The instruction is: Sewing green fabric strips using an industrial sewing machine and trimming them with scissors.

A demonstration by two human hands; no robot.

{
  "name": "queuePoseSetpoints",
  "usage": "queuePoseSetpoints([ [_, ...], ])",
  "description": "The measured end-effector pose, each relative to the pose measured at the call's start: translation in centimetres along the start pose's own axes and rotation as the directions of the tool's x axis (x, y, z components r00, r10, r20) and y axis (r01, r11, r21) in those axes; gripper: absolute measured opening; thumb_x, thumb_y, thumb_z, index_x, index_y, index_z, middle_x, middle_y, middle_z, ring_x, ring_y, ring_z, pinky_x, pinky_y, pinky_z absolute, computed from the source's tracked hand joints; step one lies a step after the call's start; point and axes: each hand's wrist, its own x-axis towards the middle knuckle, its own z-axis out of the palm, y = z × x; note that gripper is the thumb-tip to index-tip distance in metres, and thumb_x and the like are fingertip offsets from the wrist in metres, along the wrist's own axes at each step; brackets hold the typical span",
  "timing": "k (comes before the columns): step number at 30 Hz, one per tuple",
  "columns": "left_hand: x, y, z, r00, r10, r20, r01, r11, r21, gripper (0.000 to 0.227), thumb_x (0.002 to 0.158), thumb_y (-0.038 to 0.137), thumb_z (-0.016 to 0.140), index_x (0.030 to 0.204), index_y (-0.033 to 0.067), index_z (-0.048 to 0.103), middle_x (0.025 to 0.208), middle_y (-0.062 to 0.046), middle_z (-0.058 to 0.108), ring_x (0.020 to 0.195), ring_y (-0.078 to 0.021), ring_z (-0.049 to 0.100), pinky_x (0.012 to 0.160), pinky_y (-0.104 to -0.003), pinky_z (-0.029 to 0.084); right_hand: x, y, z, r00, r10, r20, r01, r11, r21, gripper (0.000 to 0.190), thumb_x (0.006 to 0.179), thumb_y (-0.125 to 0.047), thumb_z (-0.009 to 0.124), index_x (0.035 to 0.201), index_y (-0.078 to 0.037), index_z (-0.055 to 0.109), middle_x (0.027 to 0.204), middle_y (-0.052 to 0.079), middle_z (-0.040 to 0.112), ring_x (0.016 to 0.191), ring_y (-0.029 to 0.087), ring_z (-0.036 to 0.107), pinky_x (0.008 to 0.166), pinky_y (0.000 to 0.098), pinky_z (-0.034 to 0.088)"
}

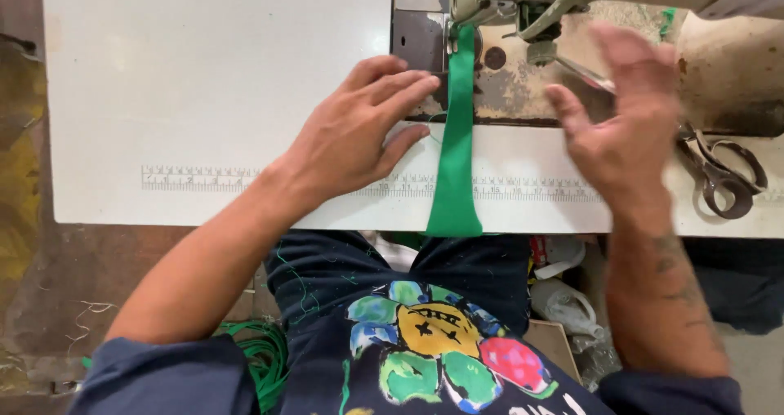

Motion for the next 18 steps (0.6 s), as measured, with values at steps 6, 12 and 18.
queuePoseSetpoints([
  [6,0.8,1.4,3.0,0.964,-0.213,-0.161,0.215,0.977,-0.006,0.027,0.103,0.031,0.084,0.115,0.0075,0.080,0.112,-0.014,0.067,0.105,-0.0323,0.059,0.090,-0.048,0.055,-4.7,8.9,-0.8,0.980,0.193,0.045,-0.140,0.834,-0.534,0.043,0.129,-0.046,0.079,0.117,-0.009,0.064,0.116,0.017,0.061,0.111,0.037,0.054,0.097,0.0507,0.041],
  [12,0.0,1.9,3.7,0.941,-0.236,-0.240,0.223,0.971,-0.083,0.014,0.109,0.014,0.070,0.101,0.0026,0.070,0.105,-0.013,0.064,0.097,-0.0301,0.056,0.087,-0.044,0.053,-1.6,-1.4,-3.1,0.922,0.026,0.387,0.060,0.976,-0.210,0.033,0.126,-0.019,0.048,0.125,0.010,0.063,0.109,0.027,0.071,0.083,0.037,0.069,0.071,0.0471,0.063],
  [18,-0.3,1.2,5.3,0.888,-0.261,-0.378,0.214,0.963,-0.163,0.008,0.104,0.017,0.074,0.101,0.0099,0.075,0.100,-0.004,0.064,0.099,-0.0237,0.068,0.094,-0.042,0.059,2.5,-7.0,-0.6,0.664,0.355,0.658,-0.178,0.930,-0.322,0.052,0.118,-0.048,0.051,0.098,-0.005,0.071,0.072,0.024,0.070,0.080,0.054,0.074,0.075,0.0630,0.059],
])
